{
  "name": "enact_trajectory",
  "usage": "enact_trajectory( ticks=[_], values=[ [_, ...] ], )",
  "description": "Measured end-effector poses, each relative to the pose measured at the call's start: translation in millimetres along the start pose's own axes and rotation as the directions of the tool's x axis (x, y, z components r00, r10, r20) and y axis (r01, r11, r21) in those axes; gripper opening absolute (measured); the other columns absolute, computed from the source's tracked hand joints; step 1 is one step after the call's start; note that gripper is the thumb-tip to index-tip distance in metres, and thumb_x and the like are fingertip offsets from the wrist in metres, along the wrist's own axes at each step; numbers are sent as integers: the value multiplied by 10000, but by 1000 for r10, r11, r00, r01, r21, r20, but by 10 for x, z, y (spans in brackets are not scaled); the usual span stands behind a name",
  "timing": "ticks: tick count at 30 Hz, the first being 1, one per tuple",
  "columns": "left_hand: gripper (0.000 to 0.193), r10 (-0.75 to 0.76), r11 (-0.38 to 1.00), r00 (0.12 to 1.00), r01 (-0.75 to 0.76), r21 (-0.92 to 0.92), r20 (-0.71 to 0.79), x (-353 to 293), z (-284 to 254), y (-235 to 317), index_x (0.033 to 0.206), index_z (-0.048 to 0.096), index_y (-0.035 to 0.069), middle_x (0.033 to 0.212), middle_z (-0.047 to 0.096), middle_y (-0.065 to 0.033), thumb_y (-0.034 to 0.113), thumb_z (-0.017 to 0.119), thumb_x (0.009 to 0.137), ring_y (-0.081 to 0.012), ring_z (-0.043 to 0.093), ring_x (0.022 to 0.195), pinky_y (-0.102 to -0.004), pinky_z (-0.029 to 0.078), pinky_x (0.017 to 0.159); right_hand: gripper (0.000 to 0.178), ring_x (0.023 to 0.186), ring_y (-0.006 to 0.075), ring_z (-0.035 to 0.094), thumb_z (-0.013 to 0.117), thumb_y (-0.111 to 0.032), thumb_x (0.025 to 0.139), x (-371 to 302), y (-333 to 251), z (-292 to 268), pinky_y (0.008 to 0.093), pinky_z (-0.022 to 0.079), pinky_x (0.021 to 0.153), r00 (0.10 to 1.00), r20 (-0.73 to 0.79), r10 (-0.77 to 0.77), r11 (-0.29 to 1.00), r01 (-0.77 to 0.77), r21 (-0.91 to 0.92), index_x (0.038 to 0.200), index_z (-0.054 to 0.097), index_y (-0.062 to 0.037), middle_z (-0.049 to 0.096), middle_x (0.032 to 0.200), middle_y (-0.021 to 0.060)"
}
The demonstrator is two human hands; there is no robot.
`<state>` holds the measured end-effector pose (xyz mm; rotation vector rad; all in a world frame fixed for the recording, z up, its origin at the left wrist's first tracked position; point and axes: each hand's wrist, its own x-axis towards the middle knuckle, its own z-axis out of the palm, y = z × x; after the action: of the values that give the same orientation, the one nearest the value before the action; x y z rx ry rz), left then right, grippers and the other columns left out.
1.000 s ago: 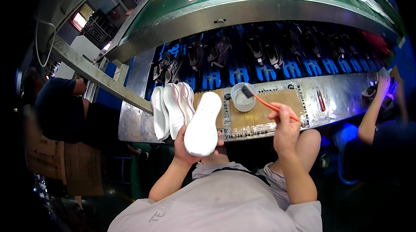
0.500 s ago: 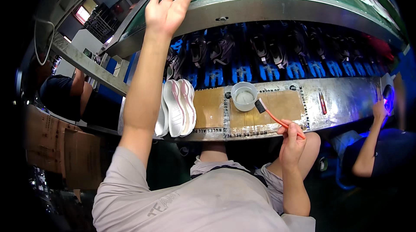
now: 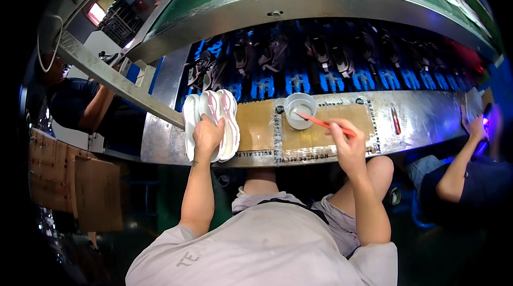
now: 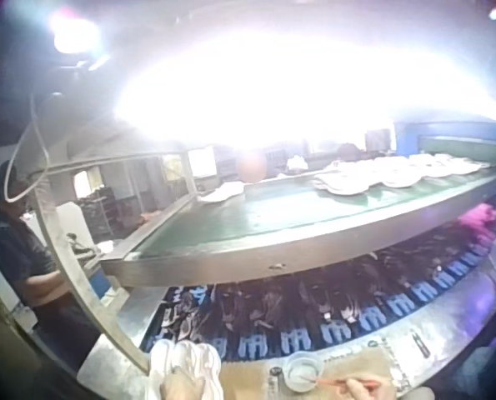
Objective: The person dips a brush into a container of adhesive, applies it across shoe soles by hand, and places the soles onto an upper conveyor.
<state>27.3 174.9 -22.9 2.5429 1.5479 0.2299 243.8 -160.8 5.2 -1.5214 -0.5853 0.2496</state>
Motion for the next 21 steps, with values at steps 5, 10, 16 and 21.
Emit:
enact_trajectory(
  ticks=[5, 10, 16, 21],
  values=[
    [1146, -70, 978, 995, 55, -203, -65, -66, -174, 81, 1565, 182, -106, 1035, 708, -341, 408, 821, 765, -489, 691, 1003, -499, 545, 924, 197, 820, 266, 667, 640, -177, 990, 402, -224, 171, 367, 516, 786, 941, 261, -214, 836, 315, -450, 1020, 767, -29, 735, 853, 134],
    [1124, -128, 935, 985, 82, -345, -112, -18, -36, -52, 1537, 296, -103, 1143, 706, -298, 387, 893, 721, -394, 703, 1058, -438, 547, 943, 156, 817, 340, 637, 666, -172, 956, 634, -1, 344, 431, 516, 786, 921, 371, -117, 735, 331, -592, 987, 779, -68, 737, 857, 141],
    [519, 117, 243, 944, 273, -931, 308, -67, -133, -303, 1277, 627, -83, 1151, 718, -121, 194, 815, 881, -191, 682, 1020, -333, 551, 885, 107, 857, 335, 667, 698, -132, 922, 498, -242, 305, 422, 529, 790, 904, 272, -329, 740, 426, -521, 933, 766, -50, 755, 881, 116],
    [489, 149, -92, 887, 453, -887, 437, -166, -41, -410, 1376, 562, -47, 1206, 699, -183, 116, 683, 932, -293, 713, 1086, -401, 581, 954, 66, 805, 283, 647, 696, -56, 932, 432, -318, 312, 374, 502, 749, 846, 202, -493, 736, 530, -422, 964, 749, -31, 748, 888, 91]
  ],
)
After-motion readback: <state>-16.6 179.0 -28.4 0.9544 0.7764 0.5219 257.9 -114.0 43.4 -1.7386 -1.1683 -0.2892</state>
